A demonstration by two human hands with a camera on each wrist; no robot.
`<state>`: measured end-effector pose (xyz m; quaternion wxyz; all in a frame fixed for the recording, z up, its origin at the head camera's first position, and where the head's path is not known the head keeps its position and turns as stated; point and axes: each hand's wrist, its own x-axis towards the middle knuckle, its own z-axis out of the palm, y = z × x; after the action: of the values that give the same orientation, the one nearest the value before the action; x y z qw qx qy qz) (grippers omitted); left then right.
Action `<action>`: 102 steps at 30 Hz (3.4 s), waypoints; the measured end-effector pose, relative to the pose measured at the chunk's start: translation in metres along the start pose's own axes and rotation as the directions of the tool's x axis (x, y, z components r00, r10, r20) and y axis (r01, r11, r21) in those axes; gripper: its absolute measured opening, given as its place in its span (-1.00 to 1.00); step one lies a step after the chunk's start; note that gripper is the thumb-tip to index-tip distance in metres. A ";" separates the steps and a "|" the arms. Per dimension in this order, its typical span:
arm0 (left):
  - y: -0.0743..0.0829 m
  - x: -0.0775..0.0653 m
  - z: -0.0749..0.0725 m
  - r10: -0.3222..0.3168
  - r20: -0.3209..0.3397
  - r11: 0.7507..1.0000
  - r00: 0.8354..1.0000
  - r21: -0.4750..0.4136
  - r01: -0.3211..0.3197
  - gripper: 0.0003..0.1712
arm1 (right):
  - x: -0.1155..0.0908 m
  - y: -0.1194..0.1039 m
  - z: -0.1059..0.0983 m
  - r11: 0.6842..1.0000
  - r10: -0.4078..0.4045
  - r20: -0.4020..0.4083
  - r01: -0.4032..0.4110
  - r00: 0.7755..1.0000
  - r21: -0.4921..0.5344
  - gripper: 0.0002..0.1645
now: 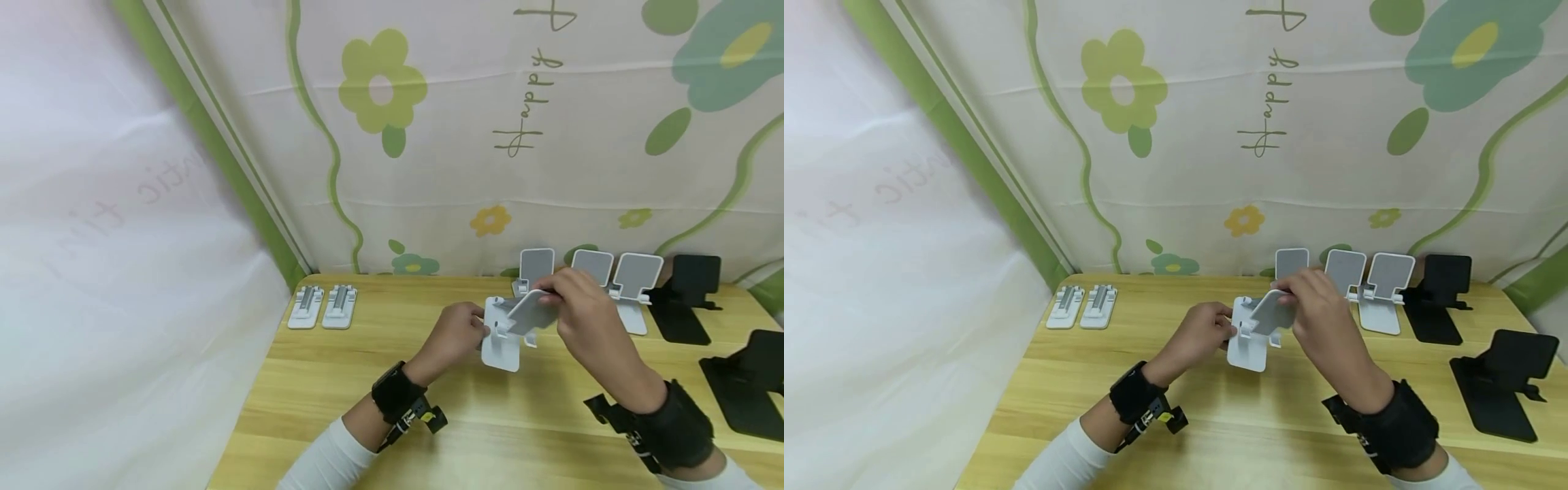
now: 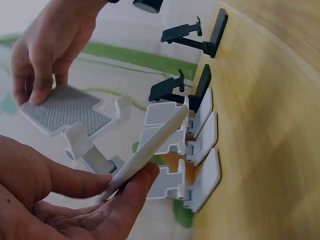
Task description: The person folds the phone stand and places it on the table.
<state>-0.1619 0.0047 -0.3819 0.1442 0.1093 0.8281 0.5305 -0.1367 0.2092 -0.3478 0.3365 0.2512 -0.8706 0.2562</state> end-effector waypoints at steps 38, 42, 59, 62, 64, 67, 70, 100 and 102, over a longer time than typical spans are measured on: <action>0.012 -0.012 -0.024 -0.061 0.184 0.925 0.981 -0.358 0.125 -0.73 | 0.005 -0.007 0.014 0.931 0.219 0.036 -0.220 0.975 0.292 -0.40; 0.007 -0.010 -0.024 -0.066 0.155 0.935 0.986 -0.336 0.115 -0.75 | 0.012 -0.011 0.008 0.973 0.095 -0.056 -0.081 0.994 0.217 -0.25; 0.000 -0.009 -0.030 -0.090 0.101 0.949 0.991 -0.294 0.116 -0.75 | 0.013 -0.038 -0.003 0.975 -0.218 -0.140 0.221 0.966 0.004 -0.69; 0.002 -0.009 -0.034 -0.081 0.109 0.947 0.991 -0.301 0.111 -0.74 | 0.007 -0.041 0.003 0.964 -0.263 -0.161 0.265 0.951 -0.008 -0.84; 0.006 -0.009 -0.038 -0.067 0.101 0.943 0.993 -0.318 0.096 -0.73 | 0.003 -0.045 0.010 0.951 -0.309 -0.182 0.309 0.934 -0.026 -0.64; 0.011 -0.008 -0.046 -0.044 0.064 0.934 0.997 -0.352 0.064 -0.73 | -0.005 -0.049 0.023 0.922 -0.386 -0.201 0.379 0.900 -0.073 -0.50; 0.016 -0.009 -0.052 -0.033 0.033 0.923 0.999 -0.382 0.043 -0.74 | -0.012 -0.052 0.035 0.897 -0.442 -0.213 0.425 0.871 -0.123 -0.52; 0.016 -0.015 -0.055 -0.038 0.057 0.888 0.998 -0.456 0.060 -0.65 | -0.004 -0.009 0.018 0.242 0.365 0.721 -0.808 0.588 0.537 -0.21; 0.016 -0.015 -0.054 -0.038 0.046 0.887 0.998 -0.459 0.054 -0.61 | -0.005 -0.010 0.019 0.248 0.372 0.717 -0.807 0.590 0.536 -0.24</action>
<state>-0.1670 -0.0396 -0.3438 0.1931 0.0618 0.6786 0.7060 -0.1365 0.1918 -0.3603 -0.1650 0.0684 -0.7120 0.6791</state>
